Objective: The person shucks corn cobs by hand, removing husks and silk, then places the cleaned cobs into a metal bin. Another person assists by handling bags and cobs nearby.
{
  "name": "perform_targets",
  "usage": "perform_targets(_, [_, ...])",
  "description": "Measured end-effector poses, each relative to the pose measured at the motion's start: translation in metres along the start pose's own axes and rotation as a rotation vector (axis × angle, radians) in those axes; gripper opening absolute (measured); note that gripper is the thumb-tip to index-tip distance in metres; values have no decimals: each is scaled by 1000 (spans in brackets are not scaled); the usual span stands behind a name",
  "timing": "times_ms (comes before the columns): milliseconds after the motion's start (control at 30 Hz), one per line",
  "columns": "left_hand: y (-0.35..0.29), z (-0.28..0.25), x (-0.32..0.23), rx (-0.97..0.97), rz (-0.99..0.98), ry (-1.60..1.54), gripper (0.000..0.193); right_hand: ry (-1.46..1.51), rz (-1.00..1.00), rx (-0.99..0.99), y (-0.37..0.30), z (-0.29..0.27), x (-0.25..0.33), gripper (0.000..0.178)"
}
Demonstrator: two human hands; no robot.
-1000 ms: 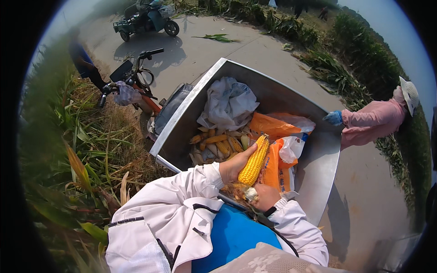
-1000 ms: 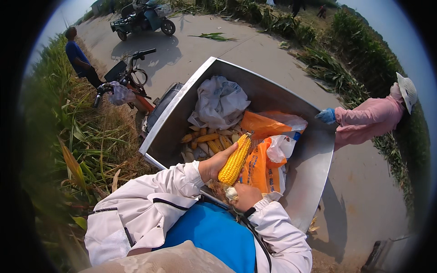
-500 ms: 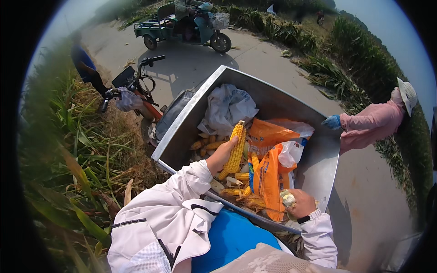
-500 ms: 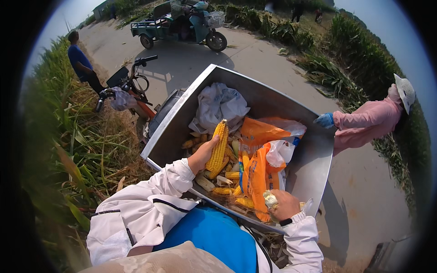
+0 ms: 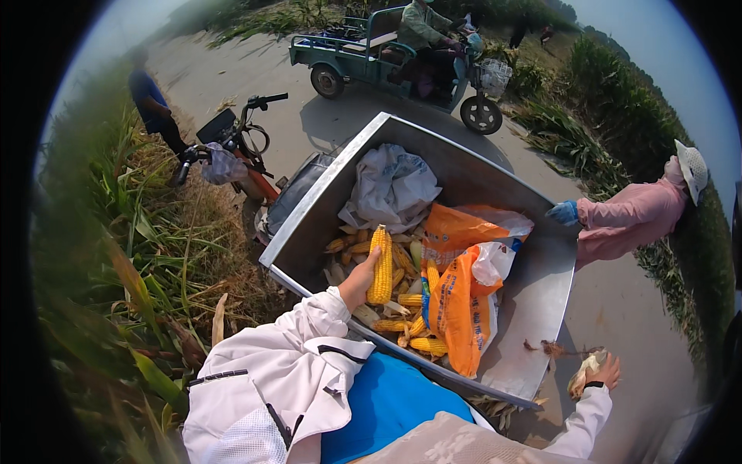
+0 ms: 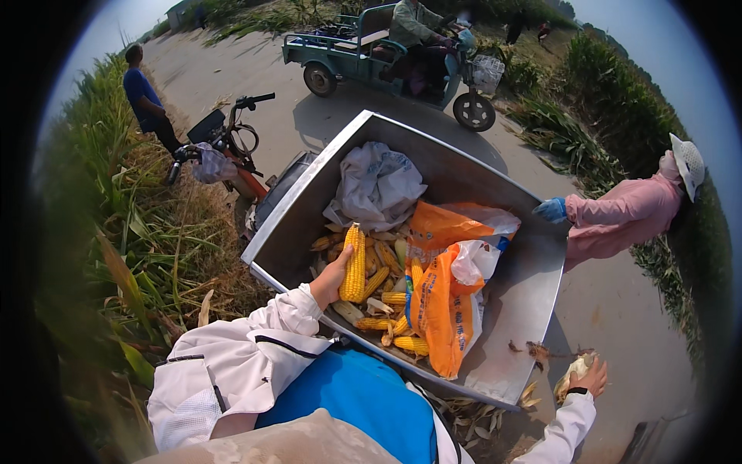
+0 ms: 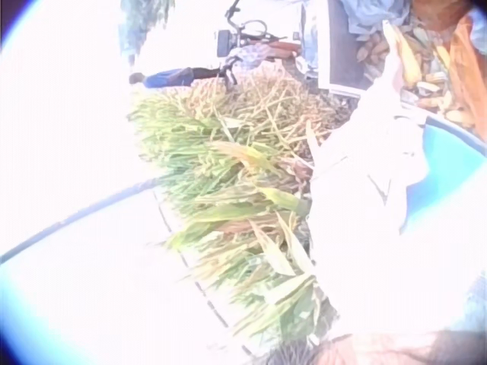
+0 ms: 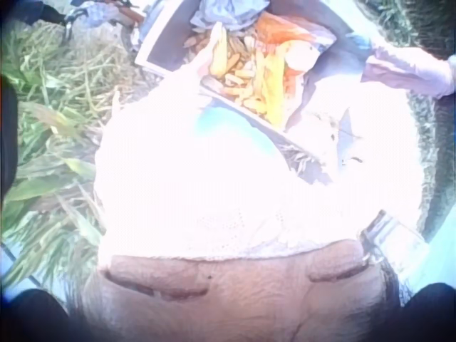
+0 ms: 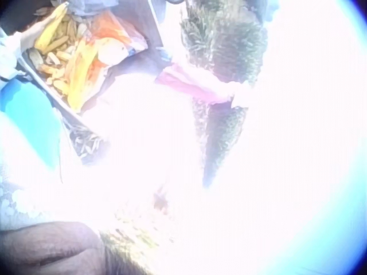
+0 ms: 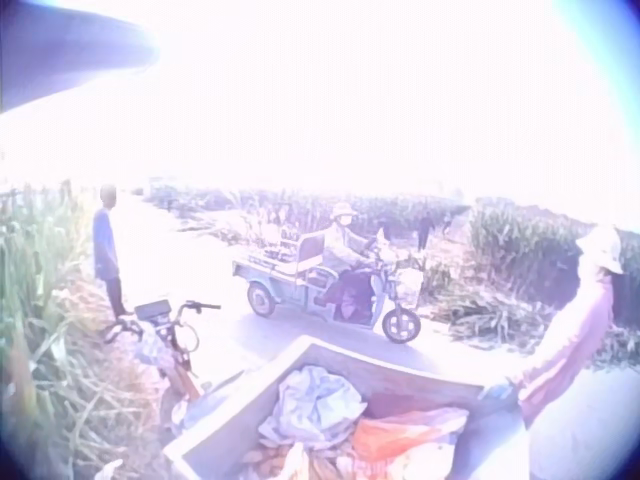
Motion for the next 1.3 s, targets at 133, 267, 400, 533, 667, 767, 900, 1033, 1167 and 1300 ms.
perform_targets(133, [-9, 34, 6, 39, -59, 14, 59, 570, -278, 97, -19, 54, 42, 52])
perform_targets(267, [-28, 74, 11, 140, -104, 34, 50, 937, -409, 445, -96, 60, 169, 47])
perform_targets(400, [-39, 99, 28, 241, -122, 76, 51, 1121, -471, 826, -165, 76, 259, 56])
perform_targets(533, [-37, 103, 57, 335, -78, 69, 56, 1250, -475, 1138, -214, 77, 334, 78])
perform_targets(667, [-31, 92, 79, 299, -85, 129, 64, 1483, -423, 1135, -240, 132, 371, 80])
perform_targets(767, [-32, 79, 76, 344, -140, 247, 73, 1396, -377, 1113, -238, 166, 383, 67])
perform_targets(900, [-32, 38, 53, 409, -276, 557, 72, 1477, 72, 1400, -247, 179, 399, 48])
perform_targets(1033, [-16, -18, -1, 184, 52, 562, 50, 1212, 249, 1369, -246, 211, 398, 41])
perform_targets(1167, [-19, -88, -97, -185, 477, 796, 39, 1202, 464, 1407, -245, 226, 407, 42])
perform_targets(1300, [-29, -147, -163, -446, 794, 1028, 38, 1140, 614, 1309, -240, 232, 433, 42])
Point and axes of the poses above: each hand's wrist, its own y-axis towards the middle knuckle, its own z-axis out of the palm, x = y × z, the point moved 5 cm from there along y, towards the middle knuckle, and after that the axes turned 10 degrees about y, right-handed, at the moved point
